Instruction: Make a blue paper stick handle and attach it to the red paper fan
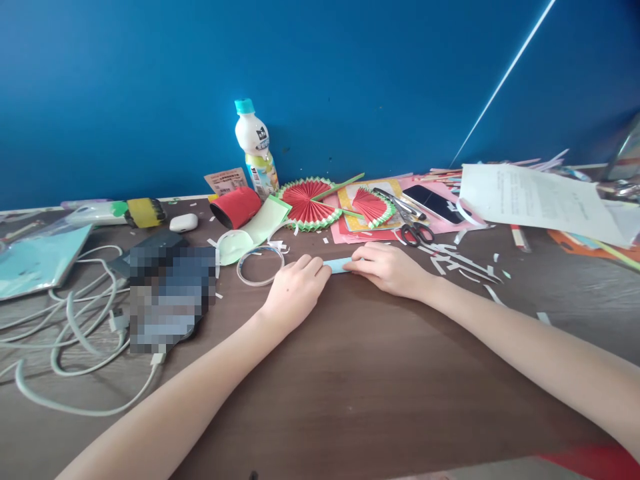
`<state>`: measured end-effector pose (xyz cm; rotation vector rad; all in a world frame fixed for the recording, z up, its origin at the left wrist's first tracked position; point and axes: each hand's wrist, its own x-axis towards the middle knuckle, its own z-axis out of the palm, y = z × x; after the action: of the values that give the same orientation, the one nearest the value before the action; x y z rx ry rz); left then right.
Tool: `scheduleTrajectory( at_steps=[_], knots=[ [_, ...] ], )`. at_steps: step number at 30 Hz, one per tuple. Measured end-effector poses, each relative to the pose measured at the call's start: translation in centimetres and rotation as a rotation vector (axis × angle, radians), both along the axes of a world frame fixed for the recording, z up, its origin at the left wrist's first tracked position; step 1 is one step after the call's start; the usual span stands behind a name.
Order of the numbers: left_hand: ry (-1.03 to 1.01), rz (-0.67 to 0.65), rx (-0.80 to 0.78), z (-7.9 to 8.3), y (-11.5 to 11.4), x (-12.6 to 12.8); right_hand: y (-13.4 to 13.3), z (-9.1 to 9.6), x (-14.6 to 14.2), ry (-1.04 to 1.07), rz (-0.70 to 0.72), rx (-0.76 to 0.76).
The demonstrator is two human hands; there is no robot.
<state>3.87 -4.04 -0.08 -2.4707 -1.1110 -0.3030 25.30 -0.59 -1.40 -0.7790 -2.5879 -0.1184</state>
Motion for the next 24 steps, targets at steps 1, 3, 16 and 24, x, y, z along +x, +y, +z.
scheduleTrajectory(
  at_steps=[1, 3, 16, 24],
  knots=[
    [-0.001, 0.011, -0.002, 0.0, 0.0, 0.1, 0.0, 0.0, -0.1, -0.021, 0.006, 0.019],
    [0.000, 0.026, -0.014, -0.1, 0.1, 0.3, -0.1, 0.0, -0.2, -0.044, 0.001, 0.065],
    [-0.222, 0.092, -0.209, -0.3, 1.2, 0.3, 0.1, -0.4, -0.2, 0.159, -0.068, -0.114],
    [-0.273, 0.098, -0.279, -0.3, 1.4, 0.1, 0.4, -0.5, -0.1, 0.241, -0.036, -0.241]
  ],
)
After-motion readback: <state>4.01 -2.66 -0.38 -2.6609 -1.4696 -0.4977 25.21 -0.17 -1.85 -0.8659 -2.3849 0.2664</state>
